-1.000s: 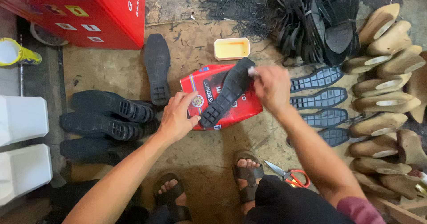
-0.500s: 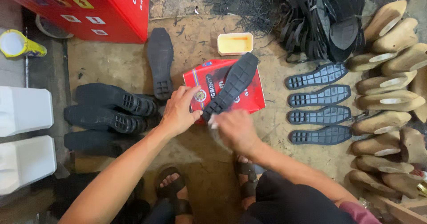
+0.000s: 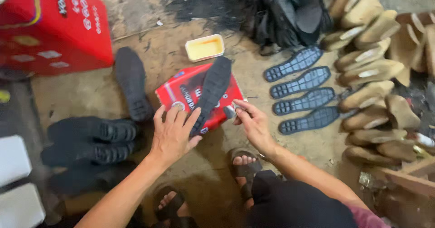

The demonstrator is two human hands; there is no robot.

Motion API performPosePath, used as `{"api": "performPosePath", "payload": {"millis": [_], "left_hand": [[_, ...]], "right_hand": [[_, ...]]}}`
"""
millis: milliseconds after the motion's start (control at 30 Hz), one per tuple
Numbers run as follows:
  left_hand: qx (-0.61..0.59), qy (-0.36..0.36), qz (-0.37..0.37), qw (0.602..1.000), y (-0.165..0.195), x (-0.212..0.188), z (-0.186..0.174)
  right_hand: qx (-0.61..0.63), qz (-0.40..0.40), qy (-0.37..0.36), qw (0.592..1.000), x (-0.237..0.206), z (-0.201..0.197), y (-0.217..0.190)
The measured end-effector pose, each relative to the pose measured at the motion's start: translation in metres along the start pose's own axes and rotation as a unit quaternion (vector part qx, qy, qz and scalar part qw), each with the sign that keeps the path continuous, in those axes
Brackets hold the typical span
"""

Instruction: The person sits on the floor of a shoe workshop and applies glue from a red tin onto the underside of rubber shoe soles using a small applicator. They coat the sole surface, set the finished sole aside with completed pairs, and pick up the next sole to repeat the process.

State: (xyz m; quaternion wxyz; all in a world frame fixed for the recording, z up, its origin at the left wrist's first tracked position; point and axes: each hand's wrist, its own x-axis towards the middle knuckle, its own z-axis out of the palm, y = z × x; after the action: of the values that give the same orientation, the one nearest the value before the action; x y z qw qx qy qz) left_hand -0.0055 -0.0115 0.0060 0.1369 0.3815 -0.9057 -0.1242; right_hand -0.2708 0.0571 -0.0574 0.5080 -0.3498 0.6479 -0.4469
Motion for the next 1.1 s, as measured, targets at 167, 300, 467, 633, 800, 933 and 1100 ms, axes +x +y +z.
{"api": "performPosePath", "payload": {"millis": [167,300,467,633,800,933,1100], "left_hand": [[-0.143,-0.009,-0.117,0.983,0.020,0.006,0.011],[-0.233,-0.007,-0.122,0.965,0.047,-0.001,0.012],[-0.203,0.014,-0.013,0.979,0.058,-0.003,0.011],[-0.211,0.041,-0.085,0.973,-0.028,-0.012,0.016],[-0.015,0.143,-0.096,0.985,-0.150,-0.040,0.031],[0.069,0.084,-0.134,0.985,-0.192,-0.053,0.041],[0.110,-0.096,-0.236,0.961,-0.191,-0.040,0.035]], "right_hand": [[0.147,-0.014,0.043,0.988,0.008,0.007,0.001],[0.214,0.005,0.073,0.974,0.012,0.014,-0.012],[0.128,-0.003,0.165,0.978,0.010,-0.009,-0.010],[0.171,-0.073,0.276,0.943,-0.020,-0.083,0.028],[0.150,-0.054,0.458,0.875,-0.061,-0.159,0.068],[0.093,-0.011,0.538,0.837,-0.071,-0.188,0.080],[0.099,0.026,0.532,0.841,-0.065,-0.192,0.083]]}}
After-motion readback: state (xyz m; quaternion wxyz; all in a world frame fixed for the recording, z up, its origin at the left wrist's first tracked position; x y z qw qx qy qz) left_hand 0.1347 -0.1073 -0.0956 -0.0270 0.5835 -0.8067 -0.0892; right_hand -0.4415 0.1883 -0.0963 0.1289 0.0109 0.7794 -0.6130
